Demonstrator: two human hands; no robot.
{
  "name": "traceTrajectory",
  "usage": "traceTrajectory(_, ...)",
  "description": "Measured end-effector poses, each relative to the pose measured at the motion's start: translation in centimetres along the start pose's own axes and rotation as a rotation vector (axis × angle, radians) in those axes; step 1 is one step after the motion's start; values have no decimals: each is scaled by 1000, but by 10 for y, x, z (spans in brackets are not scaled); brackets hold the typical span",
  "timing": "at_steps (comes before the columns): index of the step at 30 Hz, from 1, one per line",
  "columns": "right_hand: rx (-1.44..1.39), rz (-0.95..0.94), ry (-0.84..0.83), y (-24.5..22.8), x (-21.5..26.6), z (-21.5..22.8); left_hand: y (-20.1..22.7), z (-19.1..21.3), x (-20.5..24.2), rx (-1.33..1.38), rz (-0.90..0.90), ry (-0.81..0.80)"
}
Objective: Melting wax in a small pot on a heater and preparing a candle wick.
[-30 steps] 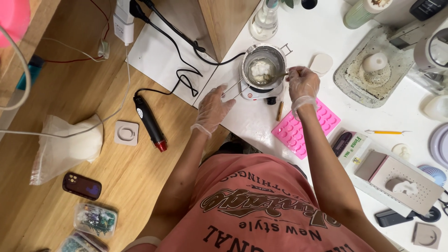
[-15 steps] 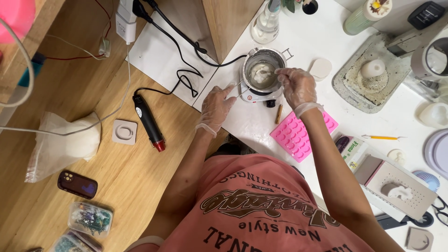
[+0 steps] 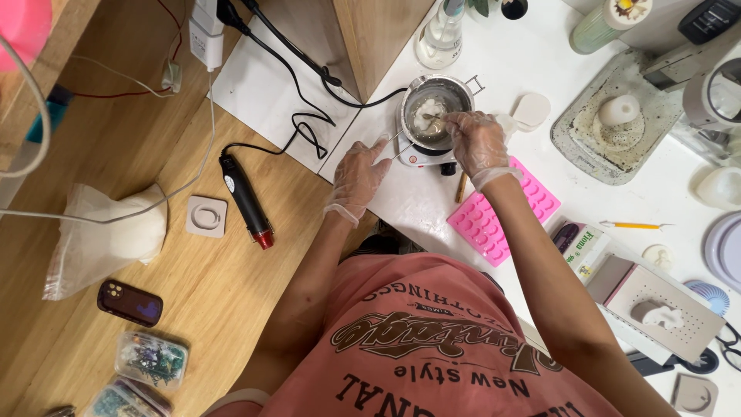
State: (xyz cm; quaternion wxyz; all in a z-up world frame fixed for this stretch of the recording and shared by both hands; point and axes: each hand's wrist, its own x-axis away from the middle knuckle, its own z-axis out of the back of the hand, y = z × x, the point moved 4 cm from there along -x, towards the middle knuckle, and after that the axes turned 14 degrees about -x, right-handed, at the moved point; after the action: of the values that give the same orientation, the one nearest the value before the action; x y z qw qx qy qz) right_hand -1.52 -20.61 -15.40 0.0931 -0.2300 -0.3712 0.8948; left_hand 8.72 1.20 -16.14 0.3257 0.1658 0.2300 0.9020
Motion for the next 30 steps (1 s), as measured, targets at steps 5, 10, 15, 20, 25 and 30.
traceTrajectory(5,-45,-49,-37,3,-2,8,-2,-1,1,25,-3,26)
traceTrajectory(10,-3,-142,-83,2,-7,15,-2,-3,-2,-25,-4,2)
traceTrajectory(15,-133,-137,-22,8,-3,4,-2,-4,-3,-61,19,-36)
traceTrajectory(20,-96,-115,-65,5,-2,14,-6,-8,-6,-90,31,-41)
traceTrajectory(25,-43,-137,-44,6,-1,18,-6,-12,-9,-131,51,-43)
traceTrajectory(30,-161,-261,-21,7,0,8,0,-6,-9,-140,83,-89)
